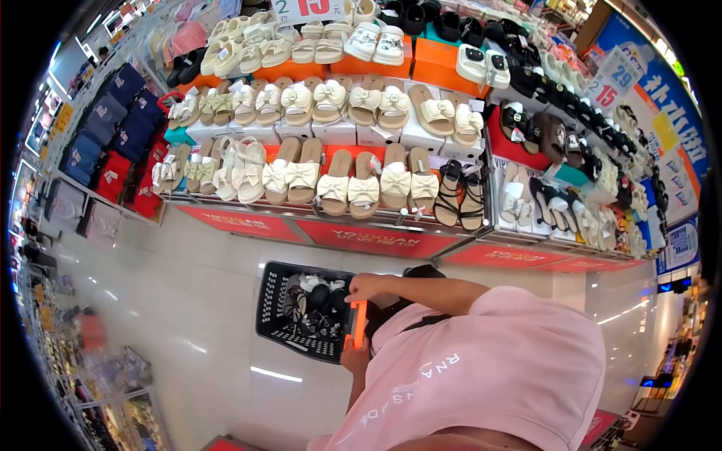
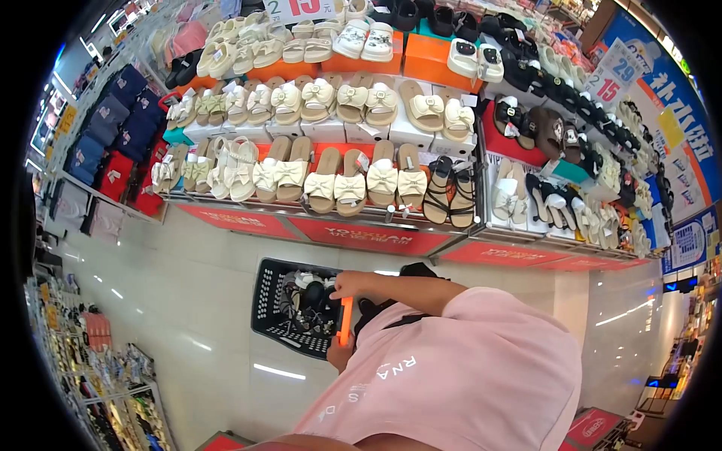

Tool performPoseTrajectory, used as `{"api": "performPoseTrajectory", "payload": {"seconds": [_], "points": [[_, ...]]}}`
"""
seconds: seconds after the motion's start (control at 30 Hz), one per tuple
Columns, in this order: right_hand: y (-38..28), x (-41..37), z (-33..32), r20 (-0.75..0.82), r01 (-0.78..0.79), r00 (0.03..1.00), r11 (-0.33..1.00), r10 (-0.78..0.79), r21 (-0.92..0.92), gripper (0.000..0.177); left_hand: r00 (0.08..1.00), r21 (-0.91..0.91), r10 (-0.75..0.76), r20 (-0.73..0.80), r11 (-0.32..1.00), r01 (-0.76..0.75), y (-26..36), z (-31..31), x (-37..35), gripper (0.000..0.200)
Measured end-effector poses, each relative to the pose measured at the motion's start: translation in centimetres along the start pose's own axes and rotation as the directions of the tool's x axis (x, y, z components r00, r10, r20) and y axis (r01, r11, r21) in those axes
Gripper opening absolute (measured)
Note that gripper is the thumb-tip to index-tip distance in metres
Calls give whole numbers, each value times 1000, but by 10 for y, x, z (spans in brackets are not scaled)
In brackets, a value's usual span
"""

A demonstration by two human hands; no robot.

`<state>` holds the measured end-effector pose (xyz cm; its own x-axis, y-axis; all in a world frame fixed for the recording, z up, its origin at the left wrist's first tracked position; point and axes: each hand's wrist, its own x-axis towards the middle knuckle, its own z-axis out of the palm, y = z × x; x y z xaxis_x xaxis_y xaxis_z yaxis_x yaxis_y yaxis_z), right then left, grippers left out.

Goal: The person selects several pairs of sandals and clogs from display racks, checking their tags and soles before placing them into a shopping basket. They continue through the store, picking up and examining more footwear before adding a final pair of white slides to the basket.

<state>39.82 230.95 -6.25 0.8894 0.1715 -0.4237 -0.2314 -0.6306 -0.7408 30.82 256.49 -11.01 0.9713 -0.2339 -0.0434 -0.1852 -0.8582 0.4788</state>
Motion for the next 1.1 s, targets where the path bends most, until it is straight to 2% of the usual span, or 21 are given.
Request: {"api": "performPoseTrajectory", "payload": {"seconds": [0.07,0.13,0.17,0.27,0.37,0.4,0.47,0.57,0.6,0.67,0.73,0.8,0.83,0.87,0.9,0.93,1.07,1.1], "points": [[-3,-10,-16,-8,-45,999,956,50,291,46,999,2,-30,33,1000,30,-1,1,0,41],[-11,-27,-40,43,-90,996,782,80,616,46,998,15,-29,53,999,29,-4,5,0,41],[-10,-35,-56,65,-86,996,741,57,666,36,998,27,-28,61,999,26,-8,5,1,41],[5,-50,-104,-12,25,1000,839,-22,544,37,1000,5,-11,28,1000,11,-20,11,3,42],[1,-99,-173,-215,180,973,853,-82,490,37,994,-50,-77,78,995,81,-8,3,2,44],[15,-107,-186,-251,216,965,760,-72,613,38,993,-36,-84,88,996,87,-2,1,8,45],[46,-125,-213,-365,270,931,706,-18,654,40,990,-1,-97,100,995,97,10,-4,14,45],[76,-173,-267,-536,342,835,645,125,684,44,986,54,-102,134,994,95,23,-10,30,47],[92,-185,-283,-585,346,787,645,195,681,46,984,72,-100,146,993,90,29,-14,37,47],[134,-207,-312,-716,448,657,641,236,623,53,978,119,-95,184,990,74,43,-24,55,49],[158,-238,-354,-843,346,437,807,312,478,62,968,177,-92,231,983,52,63,-36,69,51],[176,-262,-412,-975,286,165,939,150,192,68,955,238,-93,281,971,24,90,-50,87,53],[185,-277,-446,-996,57,73,997,56,60,67,948,255,-92,303,967,13,103,-56,97,54],[194,-291,-481,-998,-183,1,981,-57,-56,66,949,227,-79,307,974,8,109,-58,106,55],[201,-299,-516,-992,-264,-41,959,-117,-102,65,959,68,-42,280,997,24,106,-53,126,58],[206,-302,-548,-981,-342,-76,929,-176,-140,64,962,26,-48,270,999,43,86,-41,137,56],[219,-281,-660,-918,-539,-135,805,-372,-247,59,932,-160,-63,356,979,127,103,-46,131,49],[231,-275,-682,-918,-658,-53,706,-392,-263,58,952,-129,-8,305,990,49,92,-38,118,47]]}}
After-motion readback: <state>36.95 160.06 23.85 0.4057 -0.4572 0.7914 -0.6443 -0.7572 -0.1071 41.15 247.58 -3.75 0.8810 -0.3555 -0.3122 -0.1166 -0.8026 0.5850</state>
